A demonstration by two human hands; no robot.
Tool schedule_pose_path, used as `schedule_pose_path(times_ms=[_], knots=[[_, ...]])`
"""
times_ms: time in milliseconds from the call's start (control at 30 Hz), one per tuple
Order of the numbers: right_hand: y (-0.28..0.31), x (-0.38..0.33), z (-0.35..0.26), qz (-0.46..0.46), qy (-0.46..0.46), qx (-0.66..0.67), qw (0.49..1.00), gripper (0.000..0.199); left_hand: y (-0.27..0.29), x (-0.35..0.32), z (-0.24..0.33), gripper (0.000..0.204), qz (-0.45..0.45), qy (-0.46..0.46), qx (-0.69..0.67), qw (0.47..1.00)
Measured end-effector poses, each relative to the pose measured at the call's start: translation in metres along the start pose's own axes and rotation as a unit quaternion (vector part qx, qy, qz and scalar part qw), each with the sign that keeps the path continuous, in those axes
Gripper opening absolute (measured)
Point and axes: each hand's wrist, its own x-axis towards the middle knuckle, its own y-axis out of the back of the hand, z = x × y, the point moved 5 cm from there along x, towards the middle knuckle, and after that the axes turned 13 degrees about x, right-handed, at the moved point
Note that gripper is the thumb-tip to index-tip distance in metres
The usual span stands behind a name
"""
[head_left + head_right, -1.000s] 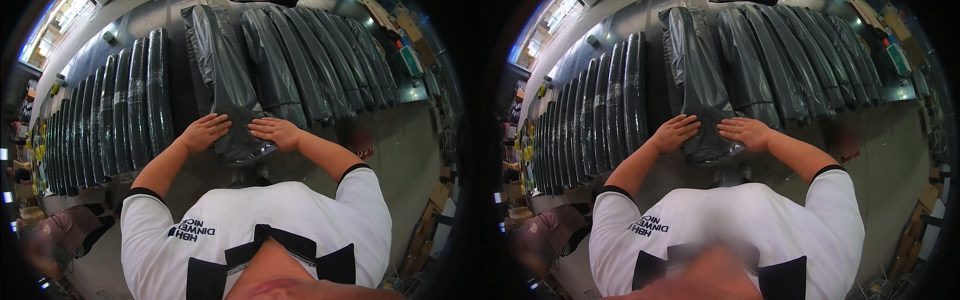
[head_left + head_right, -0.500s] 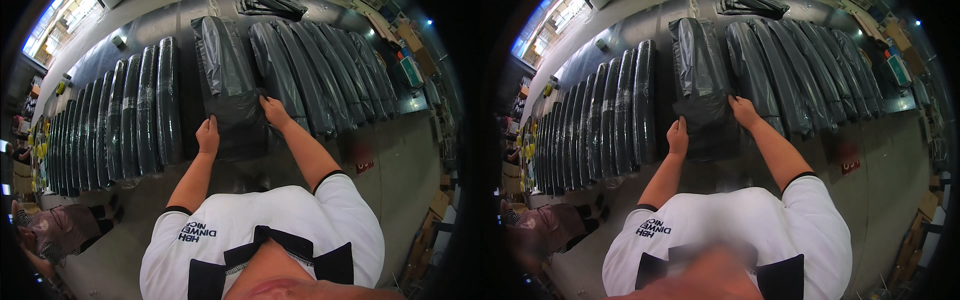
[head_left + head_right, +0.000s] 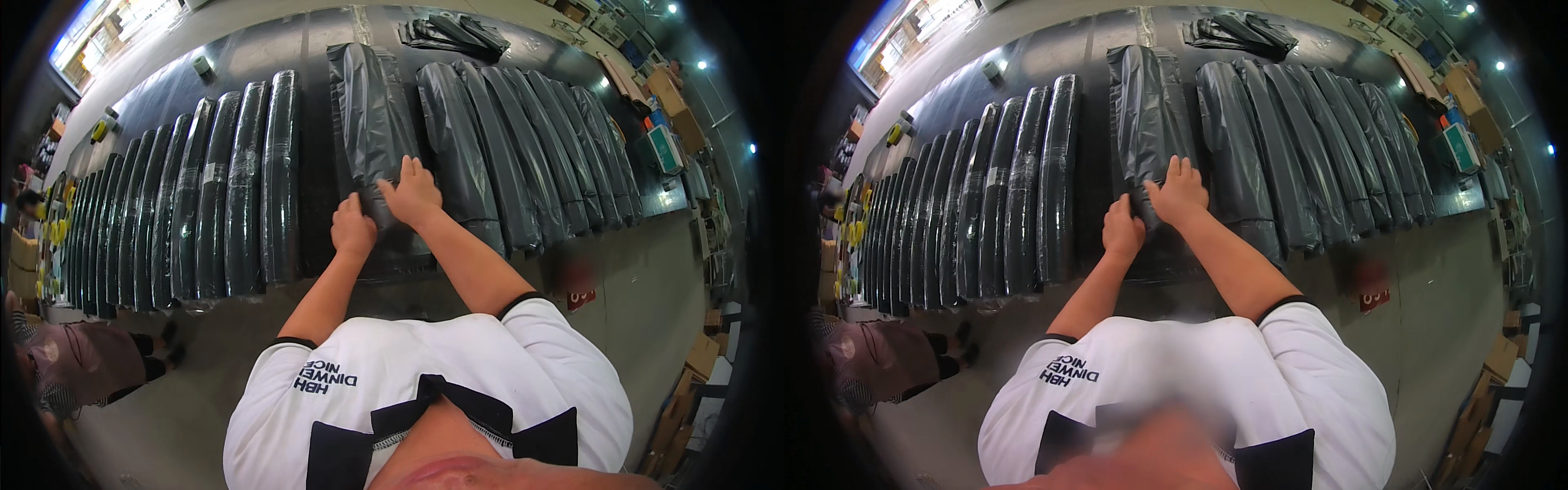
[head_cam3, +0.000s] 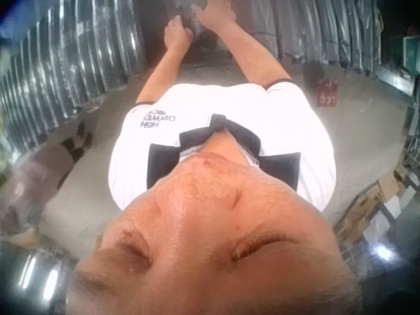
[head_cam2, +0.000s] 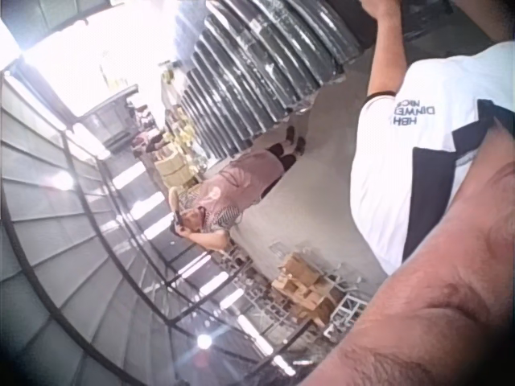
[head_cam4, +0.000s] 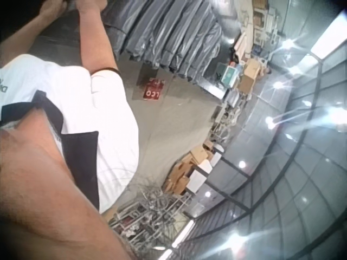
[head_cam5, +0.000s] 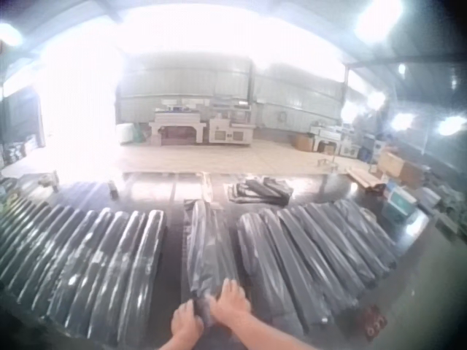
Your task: The person wraps cylindrical items in gray plastic sleeves by hand, sliding each item into a sleeve, folding the ends inward, and lining them up in a row on a long work table.
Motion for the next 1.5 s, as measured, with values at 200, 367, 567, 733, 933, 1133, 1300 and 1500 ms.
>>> schedule_pose_path(times_ms=[200,367,567,733,933,1133,1300,1500], knots=[[-0.014,0.015,0.018,-0.153,-0.153,0.139,0.966,0.134,-0.027,0.008,-0.003,0.035,0.022,-0.193,-0.024,0.981],[-0.025,0.038,0.071,-0.189,-0.166,0.391,0.886,0.119,-0.014,0.062,-0.026,0.043,0.06,-0.041,-0.18,0.981],[-0.014,0.032,0.102,-0.288,-0.201,0.674,0.649,0.069,-0.049,0.099,-0.031,0.066,-0.121,0.235,-0.122,0.957],[-0.035,0.026,0.117,-0.344,-0.327,0.776,0.415,0.043,-0.057,0.104,-0.031,0.07,-0.321,0.312,-0.22,0.866],[-0.002,0.035,0.109,-0.291,-0.233,0.851,0.37,0.039,-0.063,0.098,-0.01,0.045,-0.266,0.158,-0.228,0.923],[0.038,0.074,0.081,-0.281,-0.253,0.782,0.496,0.031,-0.059,0.099,-0.016,0.031,-0.101,0.169,-0.157,0.968],[0.083,0.04,0.075,-0.203,-0.219,0.784,0.545,0.028,-0.034,0.096,-0.103,0.031,-0.099,0.228,-0.306,0.919],[0.08,-0.016,0.097,-0.128,-0.204,0.42,0.875,0.093,-0.037,0.039,-0.108,0.042,-0.157,0.2,-0.17,0.952]])
